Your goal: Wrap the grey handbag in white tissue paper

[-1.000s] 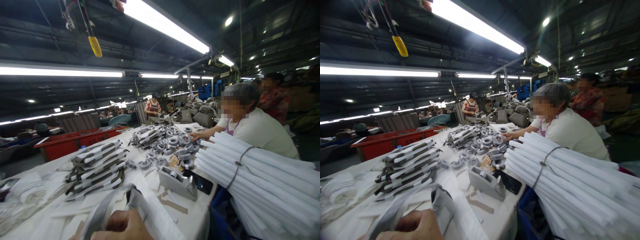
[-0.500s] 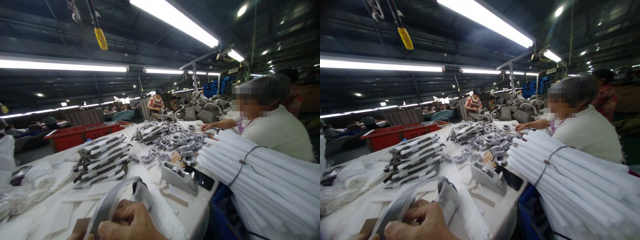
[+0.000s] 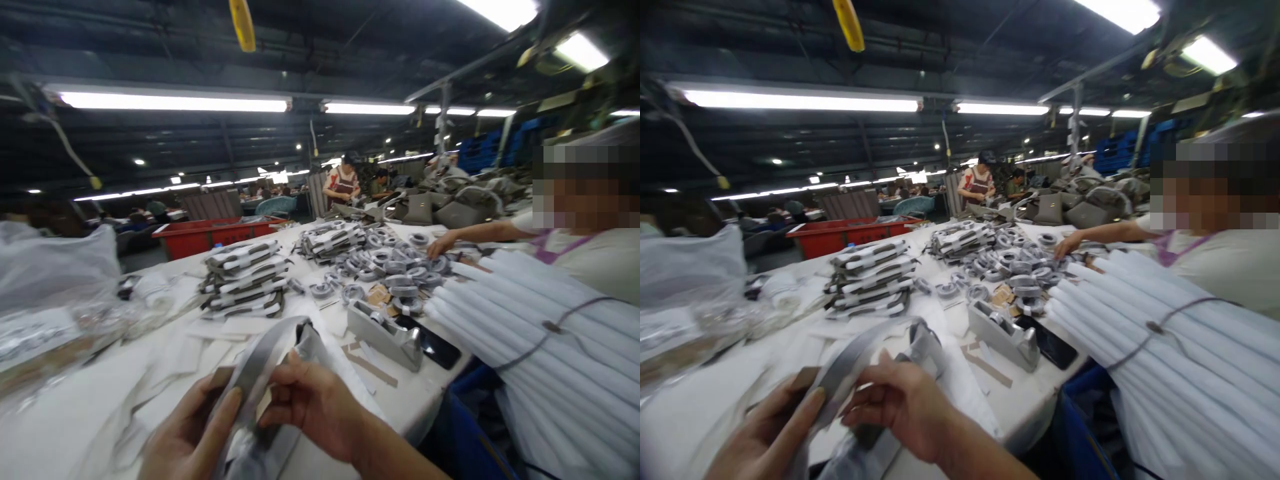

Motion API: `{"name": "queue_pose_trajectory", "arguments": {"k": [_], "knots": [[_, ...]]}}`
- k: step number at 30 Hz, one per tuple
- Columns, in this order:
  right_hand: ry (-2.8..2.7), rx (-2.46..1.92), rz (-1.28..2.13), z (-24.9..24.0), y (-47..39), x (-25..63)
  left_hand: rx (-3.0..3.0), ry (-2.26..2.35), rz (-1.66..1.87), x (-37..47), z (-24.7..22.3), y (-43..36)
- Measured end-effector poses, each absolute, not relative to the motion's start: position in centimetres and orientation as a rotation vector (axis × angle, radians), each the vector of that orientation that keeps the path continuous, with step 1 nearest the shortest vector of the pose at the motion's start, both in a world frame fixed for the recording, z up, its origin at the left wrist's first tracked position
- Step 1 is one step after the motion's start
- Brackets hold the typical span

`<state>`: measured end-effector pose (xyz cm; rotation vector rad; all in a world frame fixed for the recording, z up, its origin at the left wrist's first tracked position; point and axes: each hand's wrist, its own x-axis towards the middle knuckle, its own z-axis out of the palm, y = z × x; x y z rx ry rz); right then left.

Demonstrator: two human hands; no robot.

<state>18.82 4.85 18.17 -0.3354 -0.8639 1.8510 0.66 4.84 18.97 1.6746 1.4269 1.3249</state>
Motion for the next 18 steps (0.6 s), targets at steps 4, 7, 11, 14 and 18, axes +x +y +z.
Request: {"name": "queue_pose_trajectory", "arguments": {"k": [4, 7, 11, 14, 18], "knots": [[-0.937, -0.403, 1.738, 17.8, 4.5, 18.5, 1.52, 1.277, 1.339, 2.2, 20.8, 3.6], [-1.053, -0.495, 1.611, 17.5, 4.3, 18.1, 1.569, 1.23, 1.328, 2.4, 20.8, 3.4], [-1.059, -0.65, 1.437, 16.9, 4.0, 17.4, 1.617, 1.239, 1.331, 2.4, 20.5, 3.0], [-1.037, -0.722, 1.345, 16.7, 3.7, 17.0, 1.701, 1.3, 1.374, 2.6, 20.1, 2.6], [-0.961, -0.707, 1.345, 16.8, 3.5, 16.2, 1.866, 1.442, 1.47, 2.5, 19.0, 2.5]]}}
